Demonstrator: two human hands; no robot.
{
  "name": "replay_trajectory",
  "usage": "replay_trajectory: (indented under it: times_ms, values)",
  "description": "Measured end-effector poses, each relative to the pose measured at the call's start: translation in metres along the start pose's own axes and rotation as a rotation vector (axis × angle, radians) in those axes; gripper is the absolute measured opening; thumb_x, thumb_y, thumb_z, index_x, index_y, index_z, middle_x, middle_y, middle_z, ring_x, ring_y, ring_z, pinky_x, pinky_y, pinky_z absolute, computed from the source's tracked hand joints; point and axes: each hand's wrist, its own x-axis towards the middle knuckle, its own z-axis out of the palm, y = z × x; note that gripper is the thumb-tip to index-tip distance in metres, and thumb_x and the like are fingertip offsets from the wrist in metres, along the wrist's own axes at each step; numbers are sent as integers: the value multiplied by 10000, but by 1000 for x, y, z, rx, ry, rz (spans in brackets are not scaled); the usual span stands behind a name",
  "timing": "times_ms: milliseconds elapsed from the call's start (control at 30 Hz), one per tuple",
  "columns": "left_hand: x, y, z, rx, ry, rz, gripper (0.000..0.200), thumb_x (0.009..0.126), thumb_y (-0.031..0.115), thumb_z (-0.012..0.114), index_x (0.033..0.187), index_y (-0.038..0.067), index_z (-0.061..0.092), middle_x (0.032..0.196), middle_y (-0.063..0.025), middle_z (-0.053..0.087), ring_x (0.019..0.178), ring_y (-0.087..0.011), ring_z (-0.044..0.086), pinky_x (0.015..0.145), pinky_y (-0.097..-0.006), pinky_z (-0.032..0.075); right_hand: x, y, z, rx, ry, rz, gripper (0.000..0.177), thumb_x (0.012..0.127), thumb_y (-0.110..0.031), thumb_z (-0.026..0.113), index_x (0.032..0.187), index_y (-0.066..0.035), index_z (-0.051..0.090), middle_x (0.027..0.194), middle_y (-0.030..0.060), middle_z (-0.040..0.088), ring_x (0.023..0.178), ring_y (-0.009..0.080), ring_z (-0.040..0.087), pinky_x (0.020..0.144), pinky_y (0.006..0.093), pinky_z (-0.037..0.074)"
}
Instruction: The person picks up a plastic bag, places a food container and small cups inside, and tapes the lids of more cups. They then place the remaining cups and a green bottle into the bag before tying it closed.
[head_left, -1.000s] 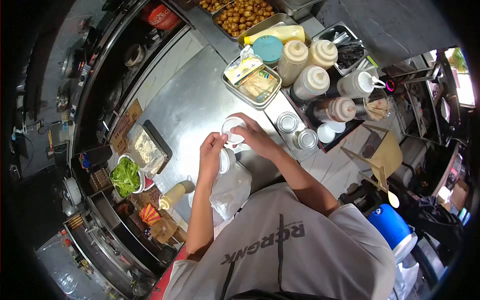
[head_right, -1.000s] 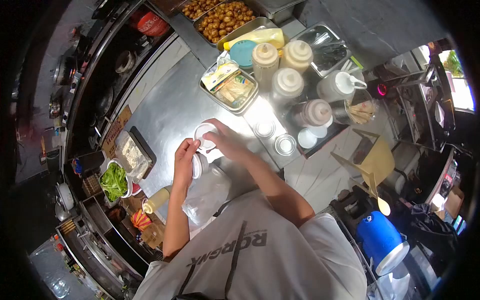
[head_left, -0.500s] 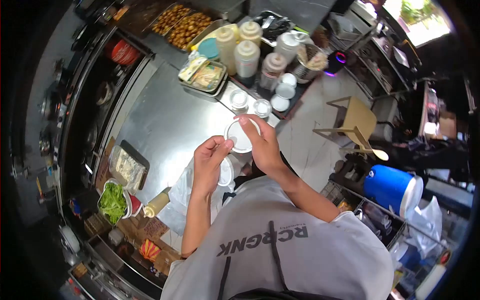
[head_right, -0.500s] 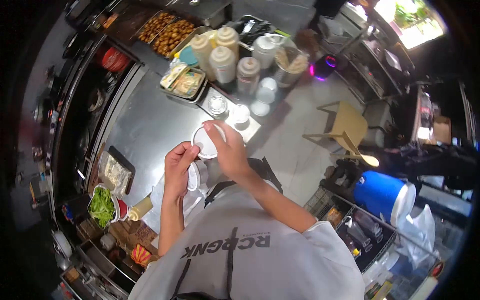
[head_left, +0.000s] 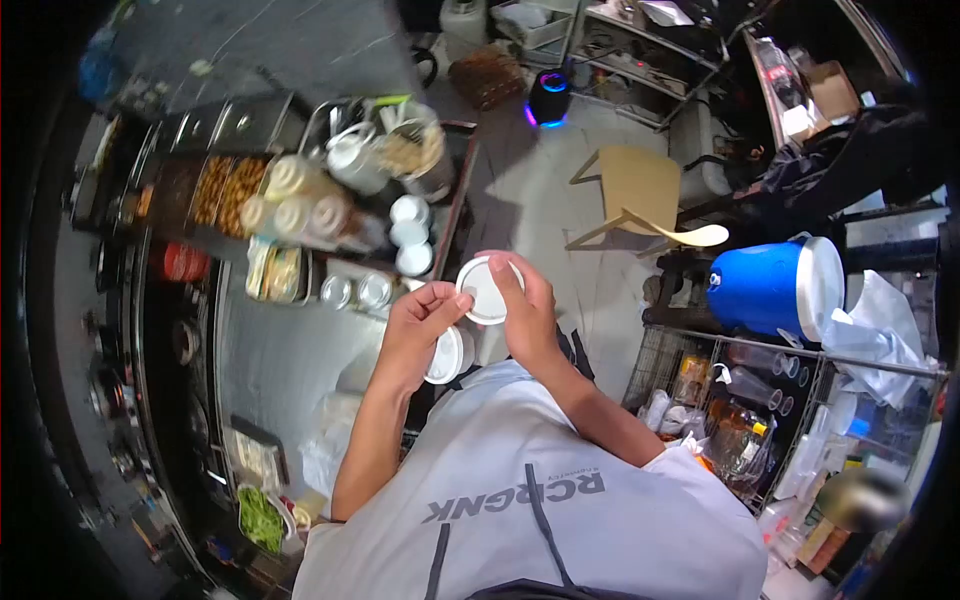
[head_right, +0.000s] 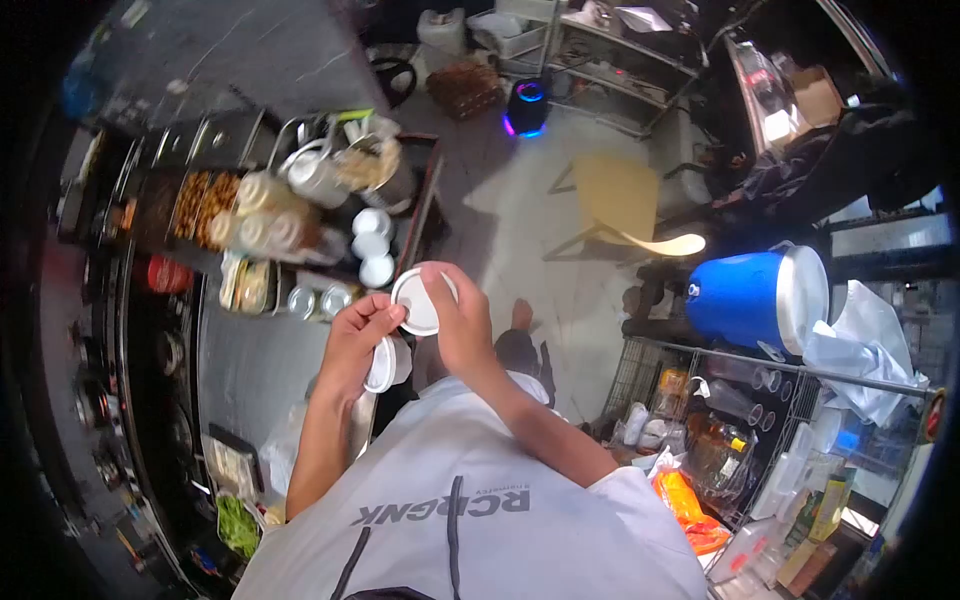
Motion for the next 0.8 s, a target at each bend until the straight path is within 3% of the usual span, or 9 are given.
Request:
replay_trajectory:
  times_ms: [100,233,267,367,400,600,700,733,800]
  values:
    - [54,4,52,70,-95,-68,135,994,144,761,1049,25,730,951,1,739,836,-49,647,770,-220,506,36,-16,-57,56,107,22,406,1087,-387,601,1200,-6,682,951,58,717,775,121,696,567,278,555]
    - [121,4,132,37,-154,-27,168,986,137,770,1096,22,718,978,-10,738,850,-66,660,786,-227,517,83,-58,-124,81,204,-27,440,1078,-414,608,1200,1,686,978,69,725,816,129,700,602,282,570]
    - [139,2,143,76,-156,-3,200,990,141,767,1133,12,714,991,-9,730,916,-78,669,812,-238,525,96,-68,-138,49,233,-49,446,1077,-419,608,1198,3,689,986,73,727,835,133,699,638,285,572]
    - [177,14,189,135,-148,66,322,1011,176,741,1268,-6,674,1052,-40,742,910,-132,693,803,-280,568,134,-87,-172,-24,292,-95,461,1076,-429,607,1193,8,694,1009,82,731,894,146,695,750,294,569]
    - [190,20,200,146,-162,50,361,1019,196,734,1312,-5,674,1068,-34,743,937,-109,680,803,-265,556,148,-93,-180,-31,300,-100,463,1076,-431,606,1193,8,696,1015,84,731,917,150,693,790,296,562]
    - [283,61,235,124,-226,-78,326,1021,221,733,1265,5,728,1080,-5,747,925,-49,658,767,-218,520,245,-119,-208,-34,337,-130,465,1079,-442,599,1169,5,695,1038,91,733,969,148,675,877,294,526]
    - [344,81,237,131,-277,-105,363,1002,210,759,1286,-15,734,1059,-6,748,956,-62,640,861,-241,498,303,-131,-218,-38,350,-145,468,1080,-451,594,1156,2,687,1028,88,727,961,141,664,872,293,524]
    - [369,82,237,177,-279,-40,304,1015,223,743,1226,4,756,1011,8,753,856,-46,657,738,-225,519,323,-136,-219,-45,359,-156,469,1081,-453,592,1152,1,683,1023,86,725,956,138,661,868,293,523]
    - [409,97,241,178,-278,-56,304,1015,222,742,1227,4,755,1012,8,752,857,-46,653,736,-227,516,363,-144,-223,-71,381,-132,470,1086,-456,583,1159,-1,674,1008,77,717,951,132,656,862,293,522]
